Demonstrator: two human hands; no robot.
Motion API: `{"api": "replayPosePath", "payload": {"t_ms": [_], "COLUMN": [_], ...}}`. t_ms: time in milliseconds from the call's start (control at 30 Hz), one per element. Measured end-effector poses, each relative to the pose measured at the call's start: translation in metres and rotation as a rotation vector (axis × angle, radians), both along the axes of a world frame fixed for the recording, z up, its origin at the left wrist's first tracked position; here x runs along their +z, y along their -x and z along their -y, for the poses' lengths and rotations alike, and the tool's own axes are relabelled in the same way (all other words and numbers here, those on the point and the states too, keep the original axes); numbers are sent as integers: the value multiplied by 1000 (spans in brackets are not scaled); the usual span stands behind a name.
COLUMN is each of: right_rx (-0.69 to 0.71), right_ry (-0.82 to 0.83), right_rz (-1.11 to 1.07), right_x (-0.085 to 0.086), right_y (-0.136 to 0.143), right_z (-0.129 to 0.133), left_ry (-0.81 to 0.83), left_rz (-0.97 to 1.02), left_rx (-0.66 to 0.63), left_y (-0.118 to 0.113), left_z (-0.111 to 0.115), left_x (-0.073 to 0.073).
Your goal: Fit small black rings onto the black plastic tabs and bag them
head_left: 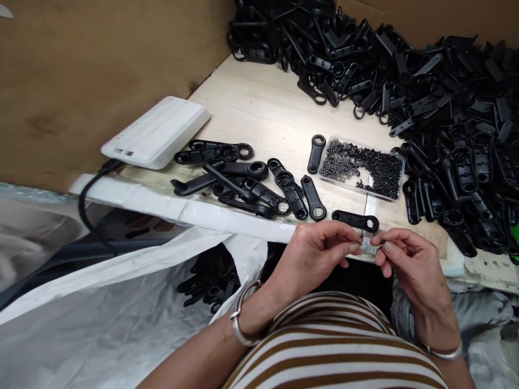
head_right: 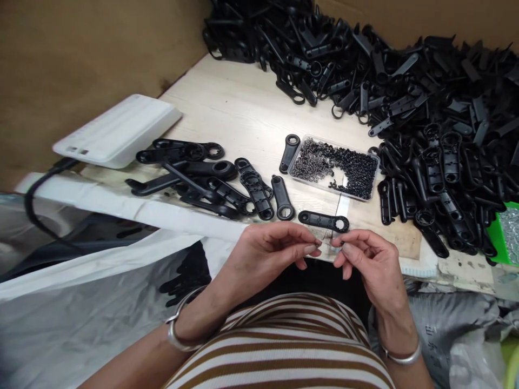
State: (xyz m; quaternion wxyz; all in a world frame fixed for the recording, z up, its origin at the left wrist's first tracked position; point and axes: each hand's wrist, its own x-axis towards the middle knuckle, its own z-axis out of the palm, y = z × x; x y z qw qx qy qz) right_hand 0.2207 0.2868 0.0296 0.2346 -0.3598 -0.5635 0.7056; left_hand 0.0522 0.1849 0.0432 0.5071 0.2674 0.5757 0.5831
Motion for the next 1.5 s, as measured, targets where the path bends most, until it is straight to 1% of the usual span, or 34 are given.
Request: {"api": "replayPosePath", "payload": {"t_ms": [133,233,433,567,733,867,1000,1100,1167,1267,1433,1500], "right_rx": [1,13,12,40,47,39,28,98,146,169,196,201], "right_ry": [33,19,-139,-221,-326,-447,-691,-859,-905,-930,-1018,-1064], "right_rz": [-115,-130,-64,0,56,89,222,286,297,313,273,265], "right_x": [-3,-5,-6,-7,-4,0,4,5,3,-1,-6,-7], "right_y": [3,5,6,5,6,7,1,-5,-9,-12,-9,-6], "right_z": [2,4,7,7,8,10,16,20,23,23,18,17], "left_ry": [-23,-41,-54,-53,-44,-25,1,21,34,54,34,33], "left_rz": [72,145,176,162,164,152,138,136,122,72,-51,-65], "left_rx": [-16,-22,-32,-47,-41,-38,-47,-79,-105,-134,-135,-127], "left_y": [-3,-6,-8,-9,-8,-7,-11,-16,-18,-19,-17,-16], "left_z": [-2,-5,-7,-7,-6,-6,-5,-4,-3,-2,-1,-1], "left_x": [-1,-3,-6,-7,-6,-6,-8,-14,-18,-21,-19,-19]}}
